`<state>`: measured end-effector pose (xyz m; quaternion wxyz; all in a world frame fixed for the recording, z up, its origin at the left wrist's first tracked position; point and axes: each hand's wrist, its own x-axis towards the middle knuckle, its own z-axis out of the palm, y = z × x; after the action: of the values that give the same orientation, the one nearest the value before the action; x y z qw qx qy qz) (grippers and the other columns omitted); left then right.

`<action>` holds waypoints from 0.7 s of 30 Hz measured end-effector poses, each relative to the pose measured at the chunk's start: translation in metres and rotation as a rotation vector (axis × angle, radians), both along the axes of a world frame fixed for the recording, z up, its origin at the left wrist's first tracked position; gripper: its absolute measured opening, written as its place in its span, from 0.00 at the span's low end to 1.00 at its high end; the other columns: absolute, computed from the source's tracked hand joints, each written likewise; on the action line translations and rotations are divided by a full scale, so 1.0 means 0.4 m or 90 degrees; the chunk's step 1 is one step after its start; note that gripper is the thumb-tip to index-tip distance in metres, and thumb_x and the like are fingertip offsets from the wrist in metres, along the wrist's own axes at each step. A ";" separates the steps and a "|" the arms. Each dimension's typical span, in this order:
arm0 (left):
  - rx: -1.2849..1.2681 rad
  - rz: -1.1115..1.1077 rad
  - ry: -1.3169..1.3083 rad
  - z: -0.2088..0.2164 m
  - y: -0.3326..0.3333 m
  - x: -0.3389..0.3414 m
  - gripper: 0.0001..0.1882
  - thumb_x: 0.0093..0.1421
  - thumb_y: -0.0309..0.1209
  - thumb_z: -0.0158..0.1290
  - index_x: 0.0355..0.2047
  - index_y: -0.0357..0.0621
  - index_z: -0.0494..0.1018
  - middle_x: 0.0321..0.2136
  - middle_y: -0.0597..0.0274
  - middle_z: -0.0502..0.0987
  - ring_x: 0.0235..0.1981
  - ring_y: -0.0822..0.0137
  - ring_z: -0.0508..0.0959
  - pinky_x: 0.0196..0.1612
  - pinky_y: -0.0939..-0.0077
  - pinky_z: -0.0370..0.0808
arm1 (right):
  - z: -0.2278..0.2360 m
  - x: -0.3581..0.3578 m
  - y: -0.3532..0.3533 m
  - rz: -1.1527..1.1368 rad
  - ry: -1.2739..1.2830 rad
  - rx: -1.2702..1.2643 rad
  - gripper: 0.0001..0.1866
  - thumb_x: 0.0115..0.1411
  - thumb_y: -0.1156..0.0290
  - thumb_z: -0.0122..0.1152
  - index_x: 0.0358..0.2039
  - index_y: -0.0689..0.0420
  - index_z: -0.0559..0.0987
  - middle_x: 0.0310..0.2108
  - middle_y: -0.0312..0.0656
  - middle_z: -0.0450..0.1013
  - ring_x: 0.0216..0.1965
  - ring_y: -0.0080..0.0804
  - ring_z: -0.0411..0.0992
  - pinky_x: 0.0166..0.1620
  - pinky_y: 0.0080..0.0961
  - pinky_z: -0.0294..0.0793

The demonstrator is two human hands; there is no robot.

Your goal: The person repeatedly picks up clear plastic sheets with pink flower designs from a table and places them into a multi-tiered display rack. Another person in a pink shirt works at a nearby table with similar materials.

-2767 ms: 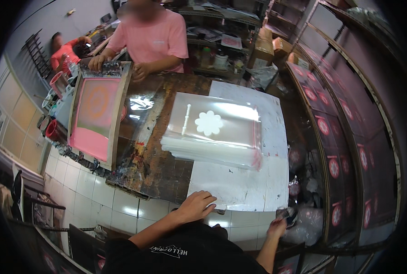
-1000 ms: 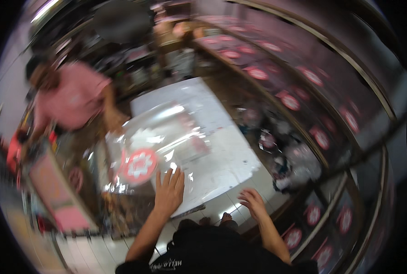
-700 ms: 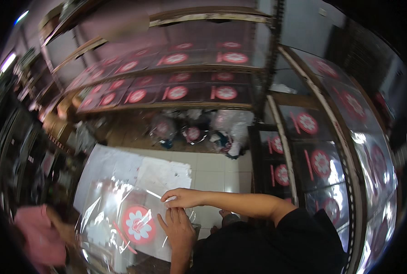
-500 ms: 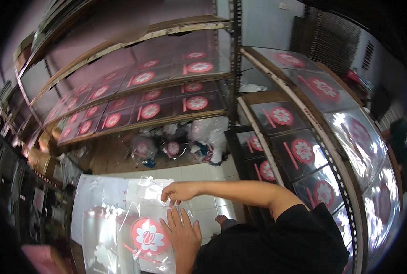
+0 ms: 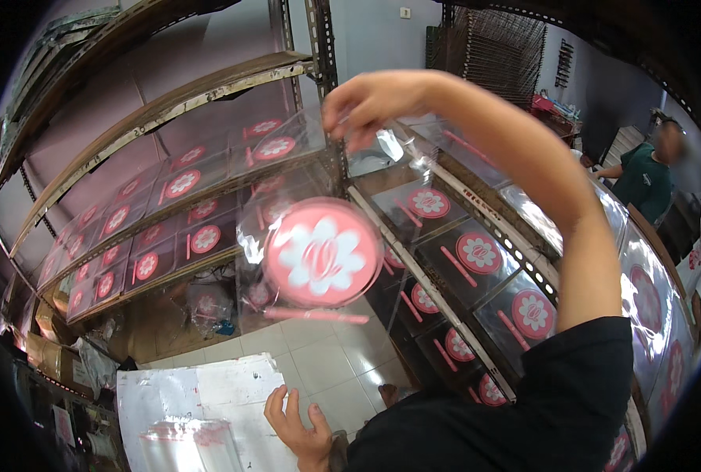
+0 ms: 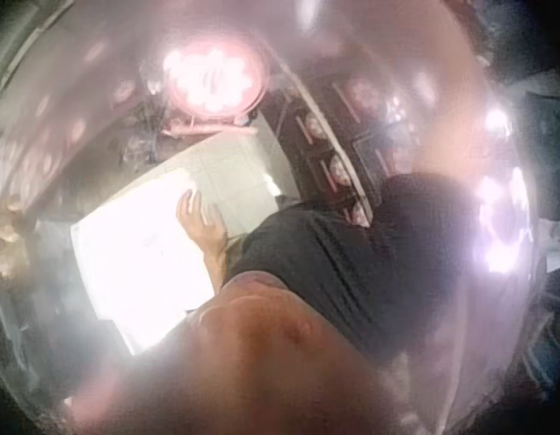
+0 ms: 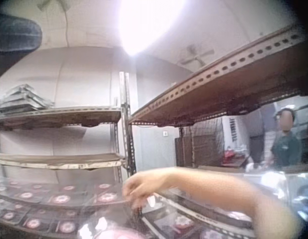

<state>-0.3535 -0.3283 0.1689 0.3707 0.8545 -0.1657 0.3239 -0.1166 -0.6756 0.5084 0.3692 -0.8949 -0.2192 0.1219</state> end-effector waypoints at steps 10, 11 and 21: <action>0.070 0.018 0.203 -0.180 -0.014 0.094 0.17 0.60 0.29 0.57 0.49 0.35 0.74 0.51 0.40 0.74 0.54 0.41 0.70 0.60 0.50 0.65 | 0.107 -0.121 -0.700 -0.545 -0.054 -0.051 0.14 0.56 0.79 0.58 0.44 0.57 0.74 0.39 0.39 0.76 0.39 0.26 0.77 0.37 0.24 0.79; 0.078 0.009 0.207 -0.197 -0.014 0.102 0.17 0.61 0.29 0.57 0.49 0.35 0.74 0.51 0.40 0.74 0.54 0.41 0.71 0.60 0.50 0.66 | 0.079 -0.126 -0.758 -0.567 -0.043 -0.032 0.14 0.55 0.79 0.58 0.43 0.57 0.75 0.38 0.39 0.76 0.37 0.26 0.77 0.36 0.25 0.79; 0.136 -0.059 0.212 -0.165 -0.126 0.223 0.16 0.62 0.32 0.56 0.48 0.39 0.75 0.50 0.42 0.75 0.54 0.43 0.72 0.58 0.51 0.68 | -0.129 -0.166 -1.015 -0.730 -0.013 -0.177 0.08 0.48 0.80 0.66 0.31 0.58 0.80 0.31 0.42 0.79 0.32 0.31 0.78 0.33 0.30 0.78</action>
<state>-0.2642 -0.3788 0.1027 0.3145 0.9222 -0.1750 0.1414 -0.1829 -1.0816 0.4569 0.2531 -0.9116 0.3143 -0.0779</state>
